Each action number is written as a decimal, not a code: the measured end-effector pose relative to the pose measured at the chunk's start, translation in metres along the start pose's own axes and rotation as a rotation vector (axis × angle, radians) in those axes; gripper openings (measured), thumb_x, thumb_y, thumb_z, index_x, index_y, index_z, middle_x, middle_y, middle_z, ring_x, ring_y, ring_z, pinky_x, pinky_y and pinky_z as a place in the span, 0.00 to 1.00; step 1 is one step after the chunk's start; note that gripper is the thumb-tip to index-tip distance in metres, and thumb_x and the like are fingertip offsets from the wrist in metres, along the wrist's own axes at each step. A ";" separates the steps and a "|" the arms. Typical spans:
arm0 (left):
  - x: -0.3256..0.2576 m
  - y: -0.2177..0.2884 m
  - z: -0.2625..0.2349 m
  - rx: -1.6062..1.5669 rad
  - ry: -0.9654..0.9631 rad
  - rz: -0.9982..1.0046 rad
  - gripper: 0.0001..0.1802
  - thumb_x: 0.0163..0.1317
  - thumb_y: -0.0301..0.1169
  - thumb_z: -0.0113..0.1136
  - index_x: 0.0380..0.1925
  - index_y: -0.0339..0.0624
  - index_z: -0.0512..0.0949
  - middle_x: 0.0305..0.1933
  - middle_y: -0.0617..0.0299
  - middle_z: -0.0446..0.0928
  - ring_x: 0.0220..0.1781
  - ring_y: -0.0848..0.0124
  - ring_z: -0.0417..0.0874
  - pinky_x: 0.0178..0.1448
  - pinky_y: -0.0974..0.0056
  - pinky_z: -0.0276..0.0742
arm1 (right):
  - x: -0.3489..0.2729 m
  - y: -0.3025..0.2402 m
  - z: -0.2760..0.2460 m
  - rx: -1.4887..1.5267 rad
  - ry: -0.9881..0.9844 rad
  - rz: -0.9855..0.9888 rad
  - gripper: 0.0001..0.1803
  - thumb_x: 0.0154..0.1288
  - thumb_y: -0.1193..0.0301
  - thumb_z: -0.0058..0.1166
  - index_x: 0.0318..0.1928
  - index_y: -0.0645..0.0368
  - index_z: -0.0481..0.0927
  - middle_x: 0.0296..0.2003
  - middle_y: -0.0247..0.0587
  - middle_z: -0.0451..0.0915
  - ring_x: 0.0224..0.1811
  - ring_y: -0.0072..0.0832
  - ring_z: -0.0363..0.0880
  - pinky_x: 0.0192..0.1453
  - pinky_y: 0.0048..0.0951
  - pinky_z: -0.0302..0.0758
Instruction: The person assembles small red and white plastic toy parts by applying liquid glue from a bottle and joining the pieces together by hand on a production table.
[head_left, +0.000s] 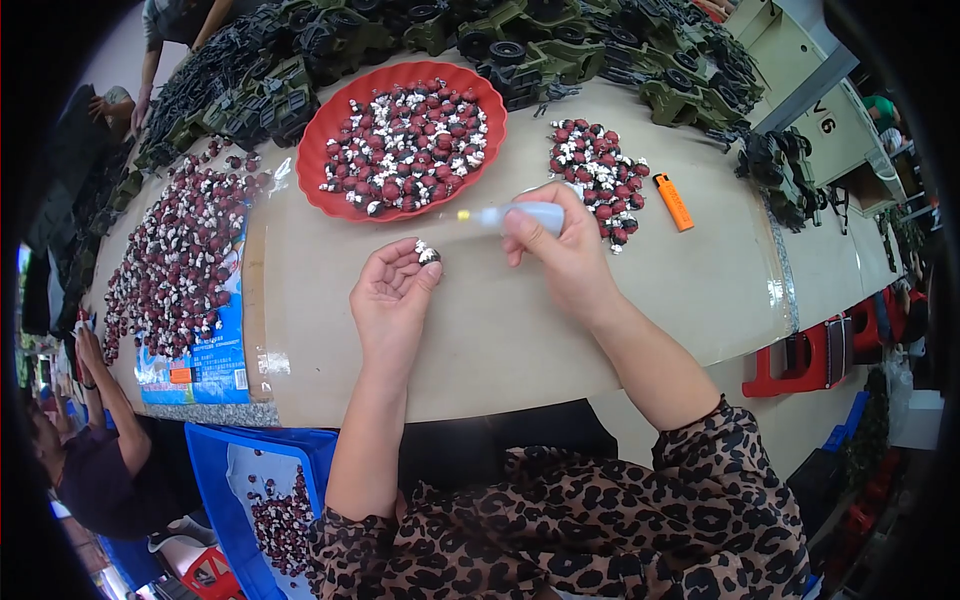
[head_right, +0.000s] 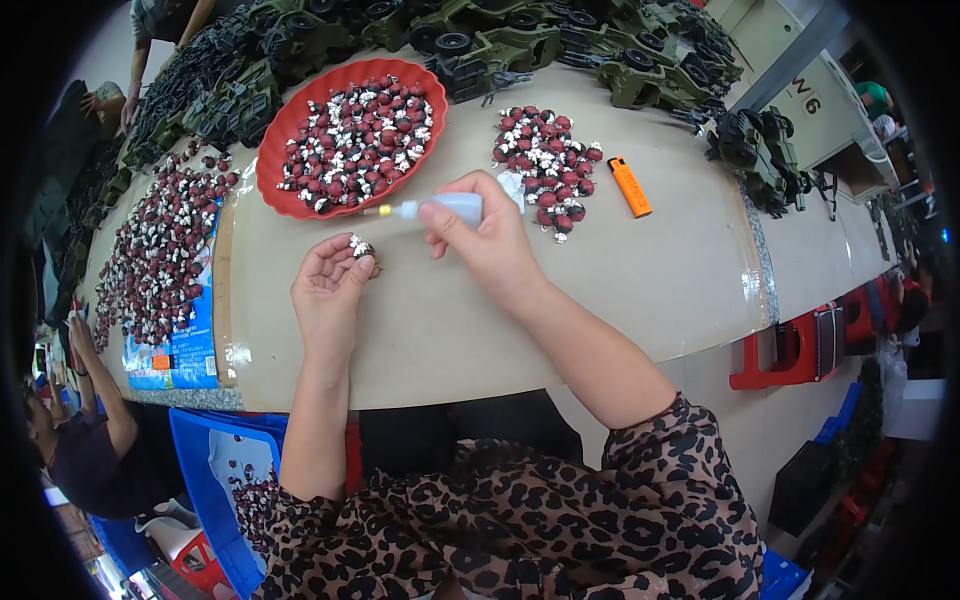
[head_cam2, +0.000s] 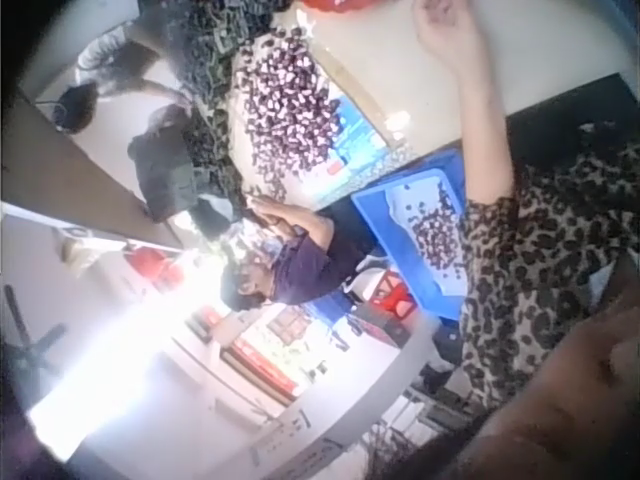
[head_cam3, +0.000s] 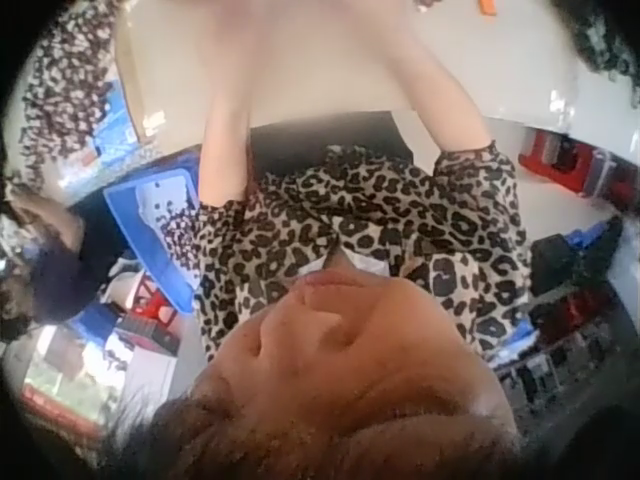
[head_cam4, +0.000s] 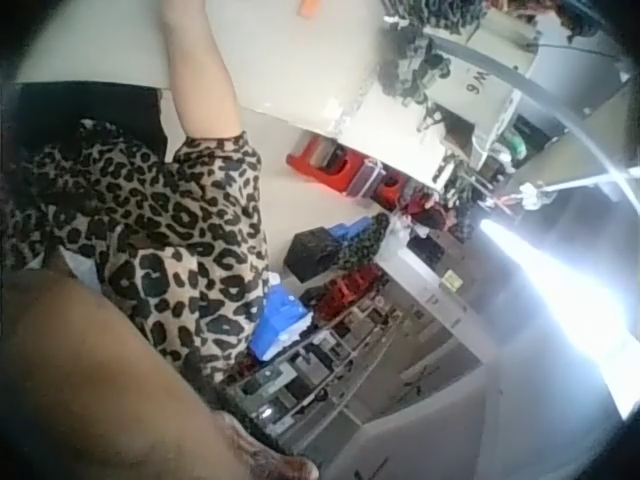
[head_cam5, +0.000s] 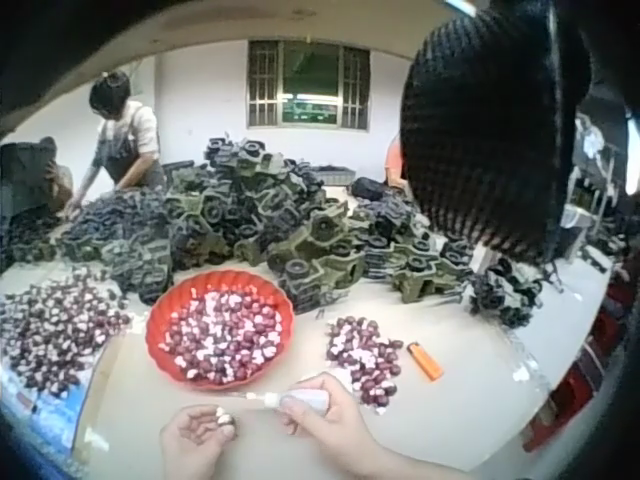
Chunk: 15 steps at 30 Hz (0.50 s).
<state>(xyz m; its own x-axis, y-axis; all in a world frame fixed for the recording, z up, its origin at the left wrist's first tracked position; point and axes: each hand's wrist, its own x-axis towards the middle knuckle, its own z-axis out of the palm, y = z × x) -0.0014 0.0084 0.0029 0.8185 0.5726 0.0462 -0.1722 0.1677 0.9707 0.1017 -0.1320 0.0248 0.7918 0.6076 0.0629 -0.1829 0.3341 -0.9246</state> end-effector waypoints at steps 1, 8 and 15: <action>0.000 -0.001 -0.001 0.012 -0.020 0.005 0.17 0.49 0.16 0.55 0.41 0.29 0.67 0.35 0.58 0.71 0.37 0.76 0.74 0.43 0.75 0.71 | 0.001 -0.001 0.000 0.000 0.000 0.000 0.14 0.53 0.71 0.54 0.36 0.62 0.65 0.28 0.36 0.71 0.28 0.17 0.69 0.30 0.19 0.68; -0.005 0.004 0.005 -0.011 -0.118 0.026 0.17 0.50 0.18 0.53 0.42 0.31 0.67 0.36 0.60 0.72 0.36 0.74 0.74 0.42 0.71 0.73 | 0.003 -0.002 -0.002 0.303 -0.049 0.248 0.17 0.53 0.69 0.55 0.40 0.60 0.65 0.31 0.36 0.72 0.30 0.23 0.72 0.33 0.22 0.70; -0.006 0.005 0.000 -0.120 -0.213 -0.080 0.14 0.51 0.18 0.53 0.41 0.31 0.70 0.34 0.62 0.72 0.34 0.78 0.74 0.40 0.75 0.70 | 0.000 -0.011 0.006 0.328 -0.105 0.423 0.15 0.51 0.70 0.56 0.38 0.61 0.69 0.32 0.35 0.73 0.29 0.18 0.71 0.30 0.21 0.71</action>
<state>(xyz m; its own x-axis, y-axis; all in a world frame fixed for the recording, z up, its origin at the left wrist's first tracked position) -0.0073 0.0060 0.0071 0.9269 0.3739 0.0315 -0.1558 0.3070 0.9389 0.1002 -0.1308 0.0373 0.5501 0.8009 -0.2365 -0.6582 0.2416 -0.7130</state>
